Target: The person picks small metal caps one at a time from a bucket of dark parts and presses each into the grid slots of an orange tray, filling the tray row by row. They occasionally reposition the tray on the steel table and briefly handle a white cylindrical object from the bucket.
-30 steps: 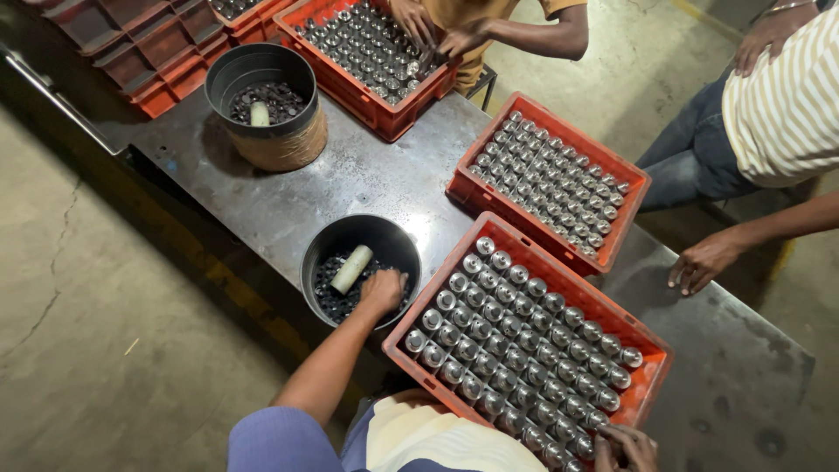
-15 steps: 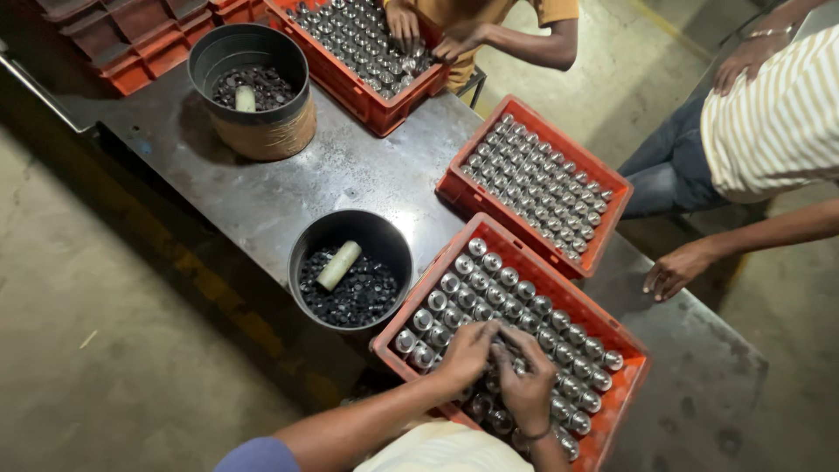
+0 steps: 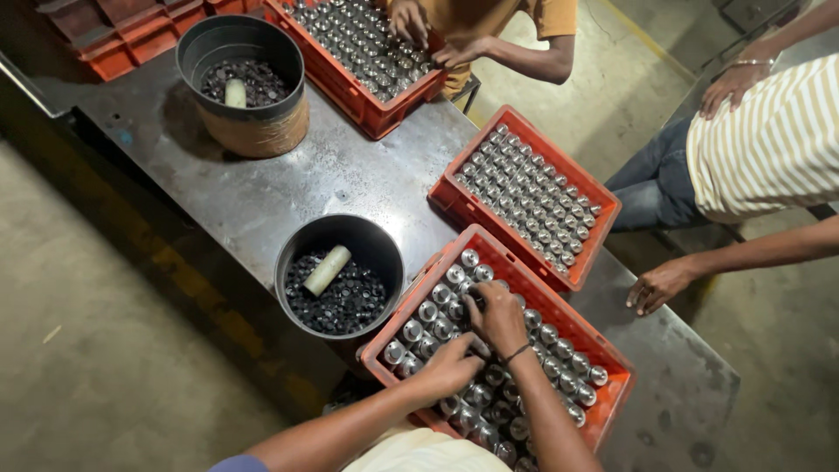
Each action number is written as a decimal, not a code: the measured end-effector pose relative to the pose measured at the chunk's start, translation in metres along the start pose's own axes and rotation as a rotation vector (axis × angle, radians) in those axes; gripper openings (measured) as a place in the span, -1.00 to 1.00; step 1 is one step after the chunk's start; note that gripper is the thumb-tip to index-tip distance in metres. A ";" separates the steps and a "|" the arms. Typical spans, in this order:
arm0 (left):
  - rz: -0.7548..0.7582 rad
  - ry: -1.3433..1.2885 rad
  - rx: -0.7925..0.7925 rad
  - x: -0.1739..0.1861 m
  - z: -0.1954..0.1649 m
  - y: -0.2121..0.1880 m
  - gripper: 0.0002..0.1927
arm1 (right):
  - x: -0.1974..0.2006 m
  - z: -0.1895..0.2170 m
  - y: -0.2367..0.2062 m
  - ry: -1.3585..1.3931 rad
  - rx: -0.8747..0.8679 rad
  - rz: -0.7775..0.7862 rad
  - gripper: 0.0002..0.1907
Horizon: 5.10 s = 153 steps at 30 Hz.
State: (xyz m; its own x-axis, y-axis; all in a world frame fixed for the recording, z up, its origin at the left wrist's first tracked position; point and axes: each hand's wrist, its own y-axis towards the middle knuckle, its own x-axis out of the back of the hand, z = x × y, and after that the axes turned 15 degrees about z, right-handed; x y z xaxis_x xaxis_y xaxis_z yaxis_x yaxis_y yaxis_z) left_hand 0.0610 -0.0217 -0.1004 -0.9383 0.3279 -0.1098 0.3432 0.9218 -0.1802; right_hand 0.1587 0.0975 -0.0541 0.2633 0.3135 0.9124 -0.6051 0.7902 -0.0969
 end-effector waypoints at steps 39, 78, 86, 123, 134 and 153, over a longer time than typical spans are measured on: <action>0.010 0.224 -0.099 0.020 -0.031 -0.026 -0.60 | 0.010 -0.011 -0.112 0.783 -0.126 0.137 -0.78; -0.058 1.217 -0.021 0.074 -0.022 0.090 -0.83 | 0.041 -0.008 0.014 0.132 -0.136 0.072 -0.58; -0.008 0.632 -0.329 0.072 -0.044 0.097 -0.67 | 0.006 -0.048 -0.164 0.409 -0.196 -0.198 -0.65; 0.052 1.009 0.141 0.068 -0.033 0.178 -0.56 | -0.077 -0.065 -0.282 0.239 -0.481 -0.368 -0.82; 0.168 0.966 -0.096 0.080 -0.061 0.119 -0.51 | -0.064 -0.047 -0.272 0.091 -0.436 -0.446 -0.80; 0.170 0.998 0.769 0.190 0.041 -0.006 -0.56 | -0.069 -0.070 -0.266 0.171 -0.516 -0.318 -0.77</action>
State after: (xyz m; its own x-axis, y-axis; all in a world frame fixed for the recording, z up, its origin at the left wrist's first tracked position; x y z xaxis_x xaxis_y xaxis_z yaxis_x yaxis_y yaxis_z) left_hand -0.1174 0.0261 -0.1597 -0.3891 0.7508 0.5339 0.0836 0.6059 -0.7911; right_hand 0.3538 -0.0974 -0.1194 0.5128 0.0677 0.8558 -0.0486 0.9976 -0.0498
